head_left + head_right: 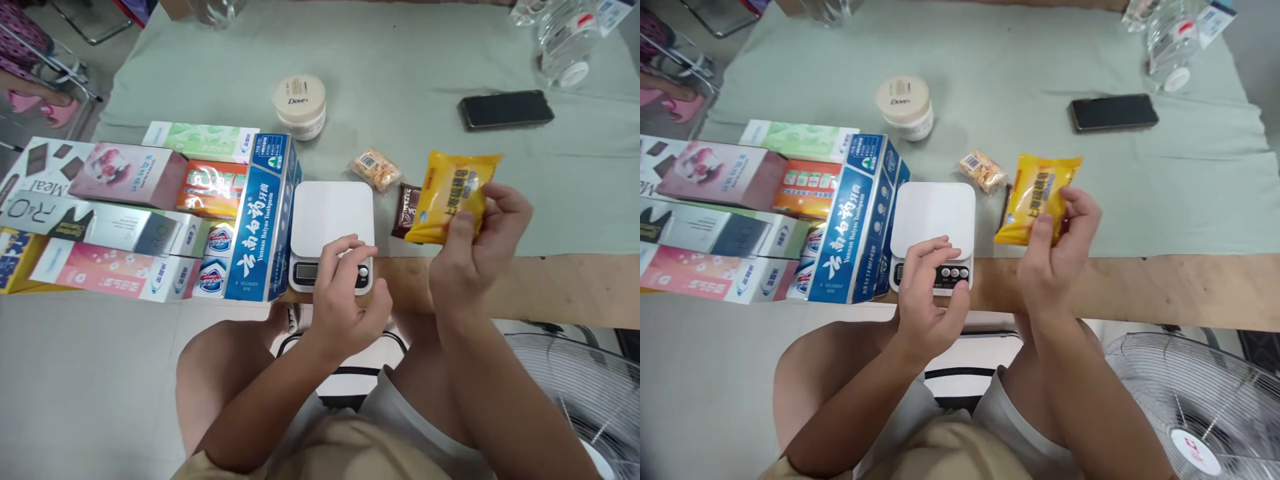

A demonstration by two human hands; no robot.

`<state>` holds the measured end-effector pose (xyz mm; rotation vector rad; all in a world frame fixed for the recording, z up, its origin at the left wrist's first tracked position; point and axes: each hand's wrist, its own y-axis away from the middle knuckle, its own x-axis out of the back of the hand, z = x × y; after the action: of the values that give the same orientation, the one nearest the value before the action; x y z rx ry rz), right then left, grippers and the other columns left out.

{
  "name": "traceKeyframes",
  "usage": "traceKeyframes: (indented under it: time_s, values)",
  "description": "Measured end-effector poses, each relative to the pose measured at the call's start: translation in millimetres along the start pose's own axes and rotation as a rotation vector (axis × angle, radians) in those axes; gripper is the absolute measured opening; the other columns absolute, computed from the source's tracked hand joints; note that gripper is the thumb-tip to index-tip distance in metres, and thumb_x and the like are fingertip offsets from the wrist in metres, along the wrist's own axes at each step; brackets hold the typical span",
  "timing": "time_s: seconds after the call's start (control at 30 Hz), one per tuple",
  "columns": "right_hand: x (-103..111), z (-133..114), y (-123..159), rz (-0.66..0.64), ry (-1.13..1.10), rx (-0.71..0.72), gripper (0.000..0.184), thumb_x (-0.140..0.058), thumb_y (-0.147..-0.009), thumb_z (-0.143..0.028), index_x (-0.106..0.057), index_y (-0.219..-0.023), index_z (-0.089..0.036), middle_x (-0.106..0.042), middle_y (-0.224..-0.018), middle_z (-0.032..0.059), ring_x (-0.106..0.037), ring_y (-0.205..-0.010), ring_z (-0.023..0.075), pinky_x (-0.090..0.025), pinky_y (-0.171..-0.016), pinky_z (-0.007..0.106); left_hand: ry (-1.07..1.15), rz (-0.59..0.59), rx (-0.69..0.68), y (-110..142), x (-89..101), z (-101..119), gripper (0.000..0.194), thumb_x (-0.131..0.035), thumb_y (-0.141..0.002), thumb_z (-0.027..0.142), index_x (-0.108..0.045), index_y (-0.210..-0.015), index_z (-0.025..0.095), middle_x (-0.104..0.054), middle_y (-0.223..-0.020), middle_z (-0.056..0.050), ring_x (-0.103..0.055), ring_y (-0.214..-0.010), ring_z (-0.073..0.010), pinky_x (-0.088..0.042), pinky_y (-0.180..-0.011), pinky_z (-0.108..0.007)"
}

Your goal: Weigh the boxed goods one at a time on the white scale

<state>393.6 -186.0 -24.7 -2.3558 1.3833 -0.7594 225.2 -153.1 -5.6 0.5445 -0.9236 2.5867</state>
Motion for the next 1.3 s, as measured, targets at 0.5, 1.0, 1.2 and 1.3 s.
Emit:
traceKeyframes:
  time_s: [0.5, 1.0, 1.2, 1.3]
  values:
    - [-39, -38, 24, -0.287, 0.231, 0.183, 0.022, -0.052, -0.1, -0.035, -0.069, -0.109, -0.024, -0.064, -0.098, 0.0072, -0.064, -0.095, 0.0234, -0.056, -0.088, 0.044, -0.074, 0.01, 0.085, 20, 28.7, -13, 0.052, -0.059, -0.094, 0.03, -0.05, -0.142, 0.012, -0.053, -0.145, -0.022, -0.052, -0.147, -0.0346, -0.048, -0.122, -0.053]
    - [-37, -32, 25, -0.409, 0.344, 0.011, 0.036, -0.064, -0.085, -0.05, -0.066, -0.113, -0.027, -0.074, -0.099, 0.0056, -0.066, -0.1, 0.0278, -0.052, -0.093, 0.051, -0.103, -0.174, 0.177, 12, 19.3, -7, 0.059, -0.057, -0.097, 0.037, -0.047, -0.149, 0.012, -0.049, -0.158, -0.027, -0.048, -0.151, -0.0396, -0.047, -0.122, -0.062]
    - [-37, -37, 28, -0.342, 0.121, -0.087, 0.023, -0.064, -0.087, -0.036, -0.071, -0.106, -0.025, -0.075, -0.094, 0.0024, -0.071, -0.085, 0.0198, -0.059, -0.083, 0.042, 0.009, -0.202, 0.154, 9, 23.0, -4, 0.062, -0.059, -0.095, 0.037, -0.048, -0.149, 0.009, -0.047, -0.159, -0.03, -0.047, -0.154, -0.0396, -0.048, -0.122, -0.061]
    - [-37, -36, 29, -0.274, 0.066, -0.105, 0.02, -0.062, -0.093, -0.037, -0.07, -0.105, -0.024, -0.074, -0.095, 0.0025, -0.071, -0.082, 0.018, -0.06, -0.075, 0.038, 0.084, -0.165, 0.125, 8, 28.8, 5, 0.061, -0.06, -0.095, 0.037, -0.049, -0.148, 0.01, -0.05, -0.159, -0.028, -0.048, -0.154, -0.0376, -0.049, -0.123, -0.058]
